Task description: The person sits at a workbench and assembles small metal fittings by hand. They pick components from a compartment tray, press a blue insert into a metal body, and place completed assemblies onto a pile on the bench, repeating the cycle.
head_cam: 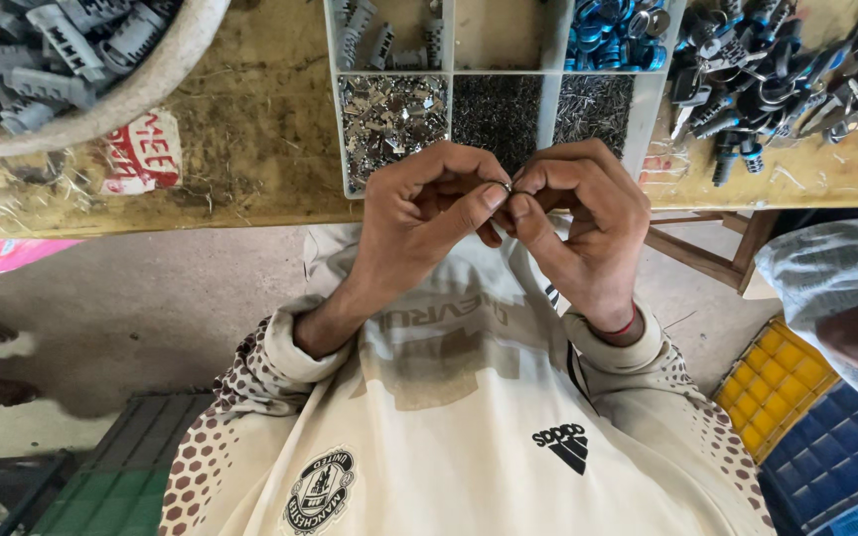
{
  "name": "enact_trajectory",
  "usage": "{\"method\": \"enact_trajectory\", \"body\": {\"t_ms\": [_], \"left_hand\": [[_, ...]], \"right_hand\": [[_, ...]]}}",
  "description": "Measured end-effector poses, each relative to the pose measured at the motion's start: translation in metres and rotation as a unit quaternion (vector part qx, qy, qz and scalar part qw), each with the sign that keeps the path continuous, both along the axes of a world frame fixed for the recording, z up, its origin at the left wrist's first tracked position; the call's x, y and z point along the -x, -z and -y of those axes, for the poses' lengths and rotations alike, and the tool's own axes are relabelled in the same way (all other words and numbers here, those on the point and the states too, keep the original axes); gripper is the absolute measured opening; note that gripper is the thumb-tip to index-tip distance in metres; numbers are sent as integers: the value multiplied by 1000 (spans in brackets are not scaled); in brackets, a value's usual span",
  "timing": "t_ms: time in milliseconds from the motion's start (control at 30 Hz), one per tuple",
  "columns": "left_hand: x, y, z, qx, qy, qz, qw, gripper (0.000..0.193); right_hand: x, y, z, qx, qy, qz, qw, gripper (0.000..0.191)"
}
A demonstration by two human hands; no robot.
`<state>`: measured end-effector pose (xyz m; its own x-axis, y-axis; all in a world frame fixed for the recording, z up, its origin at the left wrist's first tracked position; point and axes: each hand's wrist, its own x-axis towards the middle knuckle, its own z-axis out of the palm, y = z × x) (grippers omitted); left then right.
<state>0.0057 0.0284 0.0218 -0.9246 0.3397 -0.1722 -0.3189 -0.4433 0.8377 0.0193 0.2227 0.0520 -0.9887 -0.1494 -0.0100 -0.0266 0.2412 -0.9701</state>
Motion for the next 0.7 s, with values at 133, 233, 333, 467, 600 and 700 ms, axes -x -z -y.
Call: {"method": "enact_trajectory", "body": {"t_ms": [133,233,333,467,600,700], "left_hand": [[-1,-2,4,12,-7,-9,1000,14],[-1,-2,5,18,-15,-16,1000,13],[0,-3,5,12,-21,-15,1000,13],[0,-4,6,12,-38,-21,999,12],[-2,-2,6,-15,-49,-14,999,11],[-2,2,7,-39,-47,-18,998,11]], "right_hand": [[0,3,3,17,0,6,1000,9],[-1,5,7,46,13,23,999,8],[-2,6,10,52,20,28,998,9],[-3,6,12,8,27,11,1000,10],[-2,6,17,-31,29,-20,999,10],[1,6,21,-97,28,-80,992,12]]}}
